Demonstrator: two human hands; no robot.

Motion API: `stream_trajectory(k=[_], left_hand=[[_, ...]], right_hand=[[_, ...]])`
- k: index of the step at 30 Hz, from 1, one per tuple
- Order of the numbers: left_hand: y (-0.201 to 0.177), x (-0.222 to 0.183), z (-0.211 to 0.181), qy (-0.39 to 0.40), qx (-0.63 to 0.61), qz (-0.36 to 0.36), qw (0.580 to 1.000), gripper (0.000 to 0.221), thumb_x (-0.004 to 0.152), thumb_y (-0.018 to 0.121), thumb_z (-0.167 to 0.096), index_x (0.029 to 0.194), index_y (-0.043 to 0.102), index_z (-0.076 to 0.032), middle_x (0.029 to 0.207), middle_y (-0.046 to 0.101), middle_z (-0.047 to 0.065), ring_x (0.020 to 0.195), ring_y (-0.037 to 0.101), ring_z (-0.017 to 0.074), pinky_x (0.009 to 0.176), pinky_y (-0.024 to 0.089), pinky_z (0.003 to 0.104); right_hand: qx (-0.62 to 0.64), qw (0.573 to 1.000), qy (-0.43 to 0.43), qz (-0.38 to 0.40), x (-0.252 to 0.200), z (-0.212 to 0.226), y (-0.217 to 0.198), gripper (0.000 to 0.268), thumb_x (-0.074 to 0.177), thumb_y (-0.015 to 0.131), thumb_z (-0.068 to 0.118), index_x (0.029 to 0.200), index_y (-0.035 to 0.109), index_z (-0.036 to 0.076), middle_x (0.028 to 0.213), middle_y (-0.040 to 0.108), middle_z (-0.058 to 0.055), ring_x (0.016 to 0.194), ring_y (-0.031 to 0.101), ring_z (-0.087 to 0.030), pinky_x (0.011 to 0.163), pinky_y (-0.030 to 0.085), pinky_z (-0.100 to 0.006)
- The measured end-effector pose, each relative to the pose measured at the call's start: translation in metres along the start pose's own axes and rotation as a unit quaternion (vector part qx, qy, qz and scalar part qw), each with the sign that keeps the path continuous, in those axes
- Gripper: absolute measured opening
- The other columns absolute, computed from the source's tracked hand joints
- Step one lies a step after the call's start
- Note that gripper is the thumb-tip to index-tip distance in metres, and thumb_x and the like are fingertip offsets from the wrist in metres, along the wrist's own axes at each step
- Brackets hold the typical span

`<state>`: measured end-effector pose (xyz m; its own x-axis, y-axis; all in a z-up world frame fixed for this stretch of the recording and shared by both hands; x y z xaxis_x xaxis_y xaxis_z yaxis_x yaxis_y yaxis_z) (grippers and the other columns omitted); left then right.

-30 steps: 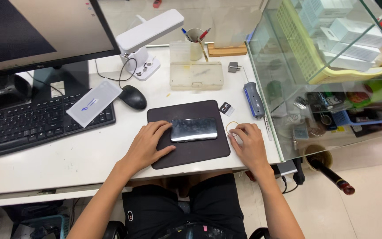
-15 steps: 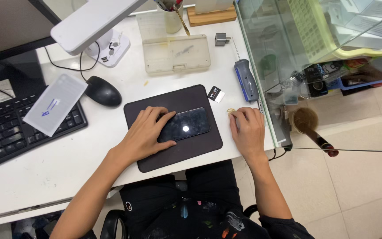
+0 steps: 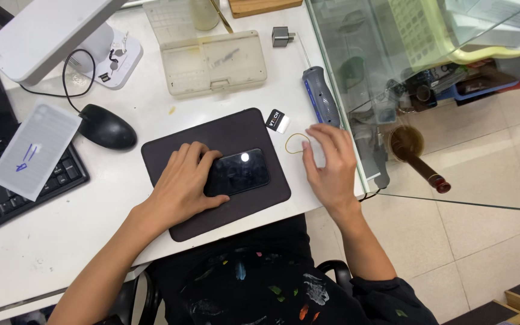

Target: The person opens a smartphone using a prying tool and a screwdriver. They remove the back cover and then use a screwdriver to unscrew internal components, carefully placing the screws on the desk.

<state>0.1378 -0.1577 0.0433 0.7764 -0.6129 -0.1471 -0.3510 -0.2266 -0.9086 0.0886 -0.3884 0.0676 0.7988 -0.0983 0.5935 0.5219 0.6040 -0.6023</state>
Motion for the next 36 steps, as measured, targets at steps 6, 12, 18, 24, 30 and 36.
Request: stream_trajectory(k=[6, 12, 18, 24, 30, 36], left_hand=[[0.009, -0.002, -0.014, -0.014, -0.034, -0.012, 0.999, 0.08, 0.062, 0.091, -0.022, 0.125, 0.051, 0.008, 0.11, 0.058, 0.019, 0.099, 0.057, 0.0304, 0.091, 0.046, 0.042], [-0.015, -0.043, -0.042, 0.106, -0.1, -0.297, 0.944, 0.067, 0.076, 0.088, -0.023, 0.124, 0.052, 0.008, 0.114, 0.062, 0.023, 0.104, 0.059, 0.0357, 0.088, 0.05, 0.044], [-0.023, -0.06, -0.043, 0.153, -0.283, -0.373, 0.87, 0.024, 0.097, 0.072, -0.013, 0.114, 0.065, 0.002, 0.11, 0.072, 0.013, 0.104, 0.073, 0.0267, 0.094, 0.061, 0.036], [-0.02, -0.057, -0.052, 0.176, -0.343, -0.341, 0.857, 0.02, 0.099, 0.069, -0.008, 0.113, 0.063, 0.005, 0.115, 0.072, 0.017, 0.11, 0.074, 0.0295, 0.097, 0.062, 0.036], [-0.021, -0.055, -0.061, 0.213, -0.321, -0.347, 0.855, 0.02, 0.095, 0.071, -0.005, 0.112, 0.065, 0.005, 0.111, 0.072, 0.017, 0.109, 0.074, 0.0318, 0.096, 0.063, 0.039], [-0.02, -0.054, -0.069, 0.25, -0.291, -0.335, 0.86, 0.023, 0.092, 0.073, -0.004, 0.11, 0.064, 0.007, 0.111, 0.07, 0.019, 0.109, 0.073, 0.0339, 0.095, 0.064, 0.041]], right_hand=[[0.125, 0.979, 0.1, 0.127, -0.042, 0.03, 0.043, 0.04, 0.088, 0.078, 0.007, 0.124, 0.065, -0.005, 0.108, 0.068, -0.016, 0.098, 0.064, -0.028, 0.086, 0.054, -0.037], [0.281, 0.956, 0.027, 0.082, -0.02, 0.057, 0.019, 0.031, 0.086, 0.08, 0.0, 0.115, 0.07, -0.002, 0.097, 0.07, -0.009, 0.088, 0.068, -0.022, 0.078, 0.055, -0.033], [0.221, 0.961, -0.141, 0.084, -0.003, 0.097, 0.003, 0.035, 0.074, 0.083, -0.007, 0.108, 0.073, 0.0, 0.09, 0.068, -0.008, 0.085, 0.066, -0.022, 0.069, 0.054, -0.032], [0.214, 0.964, -0.136, 0.08, -0.008, 0.089, 0.001, 0.038, 0.073, 0.081, -0.012, 0.109, 0.073, 0.0, 0.094, 0.068, -0.009, 0.088, 0.066, -0.023, 0.07, 0.054, -0.032], [0.219, 0.963, -0.137, 0.081, -0.014, 0.084, -0.001, 0.039, 0.074, 0.082, -0.01, 0.11, 0.072, 0.003, 0.1, 0.071, -0.009, 0.092, 0.068, -0.023, 0.075, 0.056, -0.033], [0.275, 0.949, -0.089, 0.13, -0.009, 0.08, -0.01, 0.037, 0.078, 0.085, 0.004, 0.112, 0.071, 0.001, 0.102, 0.07, -0.009, 0.095, 0.067, -0.023, 0.079, 0.056, -0.034]])
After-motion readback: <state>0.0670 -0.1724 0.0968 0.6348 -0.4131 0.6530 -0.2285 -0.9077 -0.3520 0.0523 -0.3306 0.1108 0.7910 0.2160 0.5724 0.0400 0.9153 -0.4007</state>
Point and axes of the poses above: each hand's wrist, its own x-axis towards the middle knuckle, its own y-axis out of the palm, z = x × y, the point moved 9 cm from there along x, towards the middle knuckle
